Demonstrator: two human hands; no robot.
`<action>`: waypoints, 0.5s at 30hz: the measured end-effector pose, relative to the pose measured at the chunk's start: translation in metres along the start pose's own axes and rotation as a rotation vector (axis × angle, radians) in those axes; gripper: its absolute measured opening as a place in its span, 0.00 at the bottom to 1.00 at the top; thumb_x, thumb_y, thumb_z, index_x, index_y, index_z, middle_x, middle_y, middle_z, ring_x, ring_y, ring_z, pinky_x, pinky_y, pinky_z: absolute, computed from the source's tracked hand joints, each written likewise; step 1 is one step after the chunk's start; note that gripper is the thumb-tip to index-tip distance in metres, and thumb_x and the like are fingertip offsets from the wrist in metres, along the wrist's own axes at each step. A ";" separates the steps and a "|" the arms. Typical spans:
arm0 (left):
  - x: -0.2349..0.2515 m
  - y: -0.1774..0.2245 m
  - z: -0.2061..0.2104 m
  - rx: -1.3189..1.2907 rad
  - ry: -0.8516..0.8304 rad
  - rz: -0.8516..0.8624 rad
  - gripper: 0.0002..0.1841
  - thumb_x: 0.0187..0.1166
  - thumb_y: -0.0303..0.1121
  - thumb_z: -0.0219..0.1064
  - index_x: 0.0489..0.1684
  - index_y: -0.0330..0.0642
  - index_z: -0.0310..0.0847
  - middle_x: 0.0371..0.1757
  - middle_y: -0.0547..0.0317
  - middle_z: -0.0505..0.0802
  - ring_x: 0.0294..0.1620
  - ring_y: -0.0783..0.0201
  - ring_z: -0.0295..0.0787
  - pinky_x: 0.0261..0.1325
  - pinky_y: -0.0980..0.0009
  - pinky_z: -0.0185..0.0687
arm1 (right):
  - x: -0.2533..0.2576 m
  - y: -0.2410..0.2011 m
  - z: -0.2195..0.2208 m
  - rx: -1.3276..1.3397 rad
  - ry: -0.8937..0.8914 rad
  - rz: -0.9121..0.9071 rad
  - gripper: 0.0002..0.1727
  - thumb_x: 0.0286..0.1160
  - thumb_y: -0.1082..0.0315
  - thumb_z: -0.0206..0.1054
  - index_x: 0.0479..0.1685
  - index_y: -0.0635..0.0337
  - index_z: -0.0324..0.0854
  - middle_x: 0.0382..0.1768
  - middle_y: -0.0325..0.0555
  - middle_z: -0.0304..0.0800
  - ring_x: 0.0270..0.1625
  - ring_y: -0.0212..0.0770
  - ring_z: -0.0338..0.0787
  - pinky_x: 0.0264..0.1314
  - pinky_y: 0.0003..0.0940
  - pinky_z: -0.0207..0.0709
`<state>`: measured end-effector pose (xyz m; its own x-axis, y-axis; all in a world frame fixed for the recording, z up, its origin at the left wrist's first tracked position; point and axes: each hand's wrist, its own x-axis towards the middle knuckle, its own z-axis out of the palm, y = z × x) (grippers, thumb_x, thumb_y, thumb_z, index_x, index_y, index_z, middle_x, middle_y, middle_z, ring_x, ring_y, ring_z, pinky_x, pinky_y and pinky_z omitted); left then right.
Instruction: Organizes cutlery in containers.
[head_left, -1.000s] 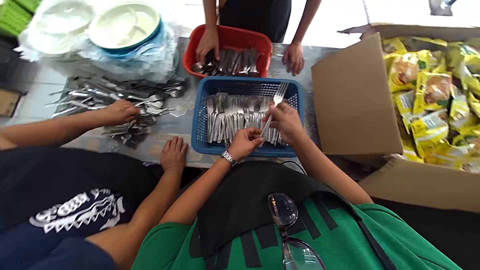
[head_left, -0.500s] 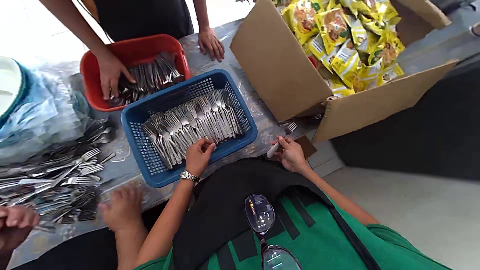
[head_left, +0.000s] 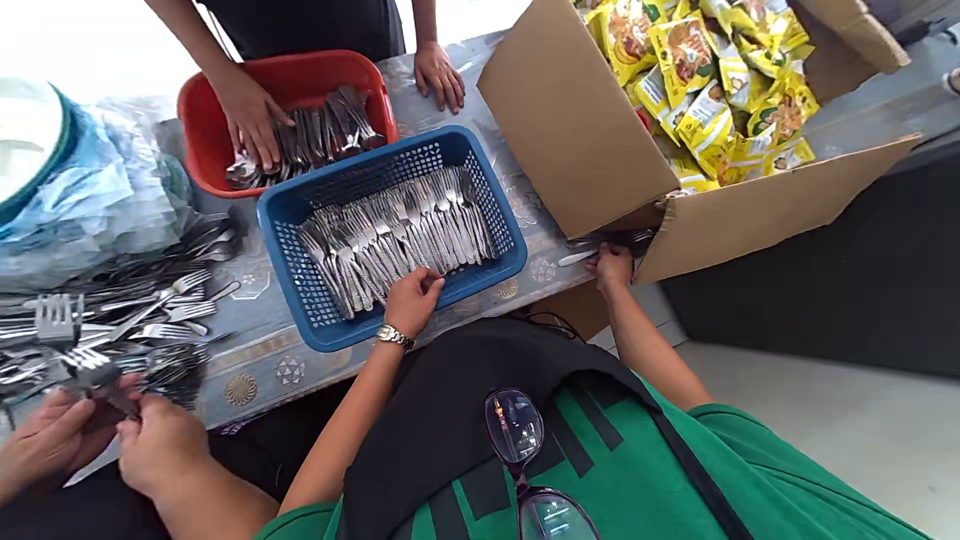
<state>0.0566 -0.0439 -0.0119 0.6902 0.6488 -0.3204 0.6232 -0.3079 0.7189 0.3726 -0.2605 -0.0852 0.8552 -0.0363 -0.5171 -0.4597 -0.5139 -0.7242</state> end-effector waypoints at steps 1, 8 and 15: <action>0.001 0.000 0.000 -0.001 -0.005 0.006 0.12 0.87 0.36 0.66 0.54 0.35 0.88 0.37 0.46 0.93 0.37 0.51 0.91 0.50 0.46 0.86 | 0.001 -0.001 0.000 -0.013 0.004 0.001 0.25 0.94 0.57 0.55 0.79 0.66 0.68 0.55 0.61 0.85 0.42 0.47 0.92 0.51 0.43 0.88; 0.006 -0.008 -0.030 -0.126 0.021 0.013 0.14 0.87 0.34 0.64 0.57 0.33 0.88 0.43 0.42 0.94 0.44 0.49 0.92 0.57 0.47 0.84 | -0.022 -0.007 0.007 0.000 0.049 -0.049 0.25 0.94 0.59 0.56 0.77 0.71 0.67 0.53 0.59 0.83 0.42 0.43 0.89 0.48 0.37 0.87; 0.010 -0.047 -0.084 -0.025 0.386 -0.136 0.15 0.86 0.35 0.64 0.59 0.35 0.89 0.59 0.38 0.92 0.64 0.41 0.87 0.72 0.42 0.76 | -0.136 -0.042 0.056 -0.223 -0.053 -0.818 0.25 0.85 0.70 0.59 0.74 0.81 0.67 0.57 0.69 0.86 0.56 0.51 0.89 0.63 0.40 0.82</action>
<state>0.0031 0.0362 0.0028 0.4104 0.8973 -0.1625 0.6870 -0.1870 0.7022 0.2622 -0.1859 -0.0099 0.8827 0.4579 0.1060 0.3617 -0.5178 -0.7753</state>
